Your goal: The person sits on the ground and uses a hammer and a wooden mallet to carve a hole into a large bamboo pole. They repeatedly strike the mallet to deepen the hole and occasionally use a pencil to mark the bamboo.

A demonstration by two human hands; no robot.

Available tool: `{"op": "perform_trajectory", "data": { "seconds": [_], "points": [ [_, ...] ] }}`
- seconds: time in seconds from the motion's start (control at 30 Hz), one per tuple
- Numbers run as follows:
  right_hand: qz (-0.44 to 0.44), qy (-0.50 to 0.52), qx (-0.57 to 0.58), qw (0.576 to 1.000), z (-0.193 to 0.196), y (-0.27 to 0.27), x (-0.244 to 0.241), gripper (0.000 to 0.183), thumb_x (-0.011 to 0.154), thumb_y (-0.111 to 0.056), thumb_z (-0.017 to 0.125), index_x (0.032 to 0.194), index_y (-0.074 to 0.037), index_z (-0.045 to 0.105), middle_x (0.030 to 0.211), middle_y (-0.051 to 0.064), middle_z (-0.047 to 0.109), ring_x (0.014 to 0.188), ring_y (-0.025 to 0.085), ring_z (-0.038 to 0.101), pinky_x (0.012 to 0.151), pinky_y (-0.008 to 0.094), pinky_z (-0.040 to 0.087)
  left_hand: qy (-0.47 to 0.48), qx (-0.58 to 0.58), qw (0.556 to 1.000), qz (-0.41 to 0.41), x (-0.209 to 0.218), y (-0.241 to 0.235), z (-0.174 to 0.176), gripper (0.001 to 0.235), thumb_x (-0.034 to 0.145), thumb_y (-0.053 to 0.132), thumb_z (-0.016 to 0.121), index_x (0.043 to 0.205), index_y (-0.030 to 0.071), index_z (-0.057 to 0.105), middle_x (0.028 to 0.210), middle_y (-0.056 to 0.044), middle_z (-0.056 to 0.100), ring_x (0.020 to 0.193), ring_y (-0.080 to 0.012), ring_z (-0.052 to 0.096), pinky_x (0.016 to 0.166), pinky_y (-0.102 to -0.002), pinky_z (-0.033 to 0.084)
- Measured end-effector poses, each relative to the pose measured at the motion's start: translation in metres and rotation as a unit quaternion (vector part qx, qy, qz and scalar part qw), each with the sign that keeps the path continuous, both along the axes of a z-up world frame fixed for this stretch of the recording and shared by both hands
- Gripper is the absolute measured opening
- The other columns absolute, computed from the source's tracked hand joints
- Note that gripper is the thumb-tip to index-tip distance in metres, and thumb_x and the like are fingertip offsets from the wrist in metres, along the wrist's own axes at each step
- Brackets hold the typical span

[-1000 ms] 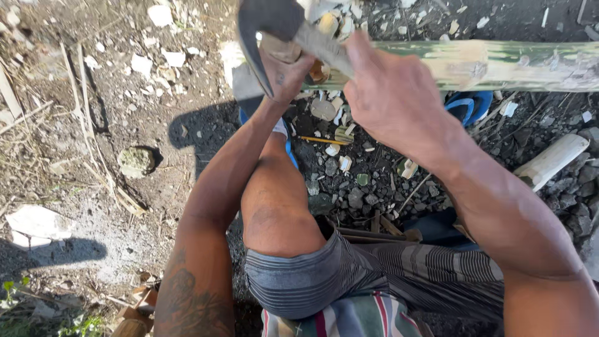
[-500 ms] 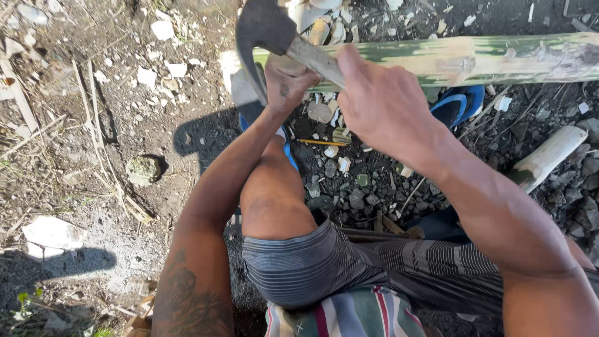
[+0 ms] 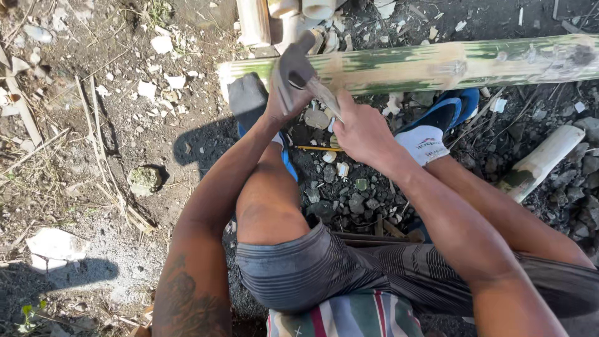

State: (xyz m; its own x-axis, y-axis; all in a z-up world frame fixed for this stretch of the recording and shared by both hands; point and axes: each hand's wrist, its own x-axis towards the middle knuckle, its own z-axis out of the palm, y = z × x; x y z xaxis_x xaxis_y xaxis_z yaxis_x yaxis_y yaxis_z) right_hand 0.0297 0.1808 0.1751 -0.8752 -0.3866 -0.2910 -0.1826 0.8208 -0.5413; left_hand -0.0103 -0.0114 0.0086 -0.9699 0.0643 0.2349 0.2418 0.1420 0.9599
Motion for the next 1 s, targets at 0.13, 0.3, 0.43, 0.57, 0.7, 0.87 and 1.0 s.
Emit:
{"op": "perform_trajectory", "data": {
  "seconds": [0.13, 0.3, 0.43, 0.57, 0.7, 0.87, 1.0],
  "points": [
    [-0.133, -0.057, -0.088, 0.986, -0.005, 0.016, 0.018, 0.018, 0.098, -0.007, 0.059, 0.112, 0.0, 0.05, 0.082, 0.024, 0.067, 0.07, 0.041, 0.071, 0.061, 0.05, 0.053, 0.006, 0.036, 0.988, -0.15, -0.041, -0.005, 0.017, 0.054, 0.085, 0.024, 0.092, 0.124, 0.003, 0.06, 0.112, -0.009, 0.07, 0.102, -0.0185, 0.071, 0.094, -0.035, 0.06],
    [-0.16, 0.057, -0.139, 0.976, -0.011, 0.049, 0.036, 0.011, 0.098, -0.001, 0.059, 0.107, 0.0, 0.053, 0.085, 0.02, 0.067, 0.075, 0.037, 0.071, 0.064, 0.043, 0.054, 0.005, -0.052, 0.981, -0.187, -0.035, 0.0, 0.061, 0.047, 0.086, 0.033, 0.091, 0.11, 0.004, 0.064, 0.103, -0.009, 0.071, 0.092, -0.0196, 0.073, 0.086, -0.034, 0.061],
    [-0.262, -0.036, -0.15, 0.953, -0.016, 0.059, 0.048, 0.007, 0.099, -0.001, 0.056, 0.104, -0.001, 0.052, 0.076, 0.011, 0.058, 0.059, 0.022, 0.059, 0.052, 0.035, 0.047, -0.08, 0.128, 0.987, -0.047, -0.048, -0.012, 0.087, 0.053, 0.093, 0.031, 0.08, 0.122, 0.001, 0.048, 0.109, -0.008, 0.067, 0.099, -0.0203, 0.07, 0.09, -0.033, 0.062],
    [-0.3, -0.094, -0.176, 0.933, -0.015, 0.057, 0.048, 0.006, 0.098, 0.0, 0.055, 0.1, -0.003, 0.05, 0.071, 0.002, 0.053, 0.054, 0.009, 0.053, 0.047, 0.029, 0.043, 0.014, 0.021, 0.999, -0.044, -0.047, -0.008, 0.09, 0.034, 0.098, 0.02, 0.083, 0.12, 0.004, 0.062, 0.117, -0.011, 0.061, 0.106, -0.0257, 0.065, 0.094, -0.036, 0.056],
    [-0.29, -0.086, -0.174, 0.937, -0.008, 0.06, 0.052, 0.006, 0.099, 0.0, 0.056, 0.101, -0.002, 0.051, 0.072, 0.003, 0.054, 0.055, 0.009, 0.053, 0.048, 0.029, 0.043, 0.066, -0.023, 0.998, -0.013, -0.043, 0.01, 0.077, 0.036, 0.094, 0.011, 0.085, 0.122, 0.006, 0.063, 0.116, -0.011, 0.062, 0.106, -0.0278, 0.065, 0.094, -0.039, 0.054],
    [-0.248, -0.023, -0.165, 0.954, 0.008, 0.062, 0.046, 0.007, 0.102, 0.001, 0.059, 0.104, -0.001, 0.052, 0.078, 0.004, 0.056, 0.062, 0.009, 0.055, 0.053, 0.029, 0.045, 0.031, -0.037, 0.998, -0.045, -0.043, 0.025, 0.063, 0.033, 0.092, 0.011, 0.083, 0.119, 0.009, 0.065, 0.104, -0.008, 0.066, 0.098, -0.0237, 0.066, 0.09, -0.037, 0.056],
    [-0.256, -0.026, -0.161, 0.953, 0.026, 0.063, 0.04, 0.009, 0.104, -0.001, 0.06, 0.105, -0.001, 0.051, 0.077, 0.006, 0.056, 0.061, 0.013, 0.055, 0.054, 0.031, 0.044, 0.047, -0.032, 0.997, -0.054, -0.041, 0.027, 0.061, 0.035, 0.091, 0.01, 0.082, 0.12, 0.009, 0.064, 0.103, -0.009, 0.065, 0.096, -0.0242, 0.065, 0.09, -0.038, 0.055]
  ]
}}
